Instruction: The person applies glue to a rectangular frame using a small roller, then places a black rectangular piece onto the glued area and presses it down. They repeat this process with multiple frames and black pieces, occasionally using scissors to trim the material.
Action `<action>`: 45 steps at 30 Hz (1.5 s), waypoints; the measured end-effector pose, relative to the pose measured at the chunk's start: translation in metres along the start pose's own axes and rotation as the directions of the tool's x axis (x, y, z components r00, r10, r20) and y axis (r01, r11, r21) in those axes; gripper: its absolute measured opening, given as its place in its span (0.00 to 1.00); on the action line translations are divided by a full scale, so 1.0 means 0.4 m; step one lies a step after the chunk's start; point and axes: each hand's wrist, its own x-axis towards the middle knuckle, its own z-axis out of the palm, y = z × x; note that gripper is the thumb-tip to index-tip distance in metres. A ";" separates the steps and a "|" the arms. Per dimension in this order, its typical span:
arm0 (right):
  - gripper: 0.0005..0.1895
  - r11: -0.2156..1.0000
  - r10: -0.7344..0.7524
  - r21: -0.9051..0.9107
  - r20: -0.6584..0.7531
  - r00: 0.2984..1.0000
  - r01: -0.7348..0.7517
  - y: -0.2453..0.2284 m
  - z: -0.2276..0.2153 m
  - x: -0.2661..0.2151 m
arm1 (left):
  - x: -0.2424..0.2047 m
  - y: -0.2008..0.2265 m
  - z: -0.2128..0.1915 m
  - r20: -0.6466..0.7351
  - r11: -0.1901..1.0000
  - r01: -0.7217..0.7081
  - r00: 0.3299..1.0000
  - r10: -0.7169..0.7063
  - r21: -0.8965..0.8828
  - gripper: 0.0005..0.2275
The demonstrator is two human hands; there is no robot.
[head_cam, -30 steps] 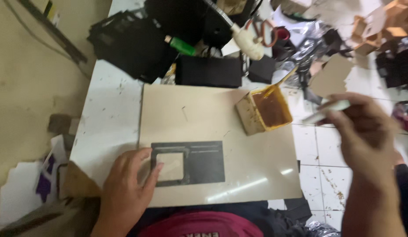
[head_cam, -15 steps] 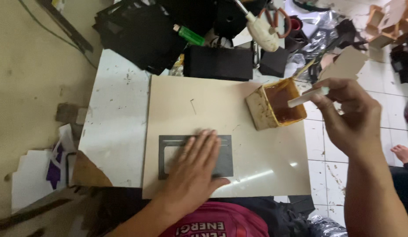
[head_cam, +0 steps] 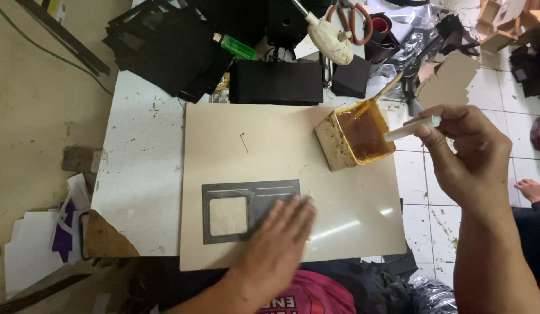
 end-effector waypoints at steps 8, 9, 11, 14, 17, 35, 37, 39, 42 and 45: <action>0.04 0.997 -0.063 -0.042 0.017 0.998 0.063 0.005 0.017 0.017 | 0.032 0.004 -0.208 -0.037 0.518 -0.229 0.935 0.354 -0.824 0.10; 0.04 0.996 -0.071 -0.050 0.003 0.997 0.071 0.008 0.020 0.025 | 0.026 -0.021 -0.199 -0.049 0.518 -0.247 0.930 0.364 -0.819 0.10; 0.03 0.990 -0.065 -0.120 0.045 0.997 0.070 0.012 0.027 0.038 | 0.013 -0.071 -0.184 -0.111 0.535 -0.005 0.980 -0.166 -0.845 0.15; 0.10 0.974 -0.091 -0.200 0.089 0.992 0.107 0.015 0.034 0.060 | -0.017 -0.163 -0.203 0.131 0.540 0.334 0.916 -0.380 -0.773 0.23; 0.08 0.964 -0.121 -0.225 0.120 0.985 0.145 0.009 0.053 0.079 | -0.040 -0.205 -0.214 0.283 0.270 0.505 0.767 -0.575 -0.820 0.27; 0.10 0.969 0.069 -0.246 0.184 0.981 -0.022 -0.042 0.014 0.071 | -0.076 -0.242 -0.195 0.147 0.118 0.580 0.389 -0.909 -0.806 0.07; 0.10 0.974 0.139 -0.202 0.168 0.976 -0.104 -0.023 0.009 0.076 | -0.069 -0.242 -0.197 0.176 0.140 0.598 0.438 -0.882 -0.789 0.08; 0.10 0.971 0.208 -0.155 0.158 0.965 -0.184 -0.015 0.006 0.078 | -0.067 -0.243 -0.180 0.206 0.162 0.615 0.482 -0.851 -0.772 0.08; 0.10 0.974 0.207 -0.131 0.184 0.961 -0.185 -0.013 0.007 0.076 | -0.062 -0.243 -0.138 0.079 0.401 0.544 0.659 -0.748 -0.737 0.10; 0.08 0.982 0.180 -0.085 0.206 0.962 -0.166 -0.019 0.009 0.075 | -0.043 -0.239 -0.110 0.109 0.520 0.549 0.749 -0.654 -0.655 0.13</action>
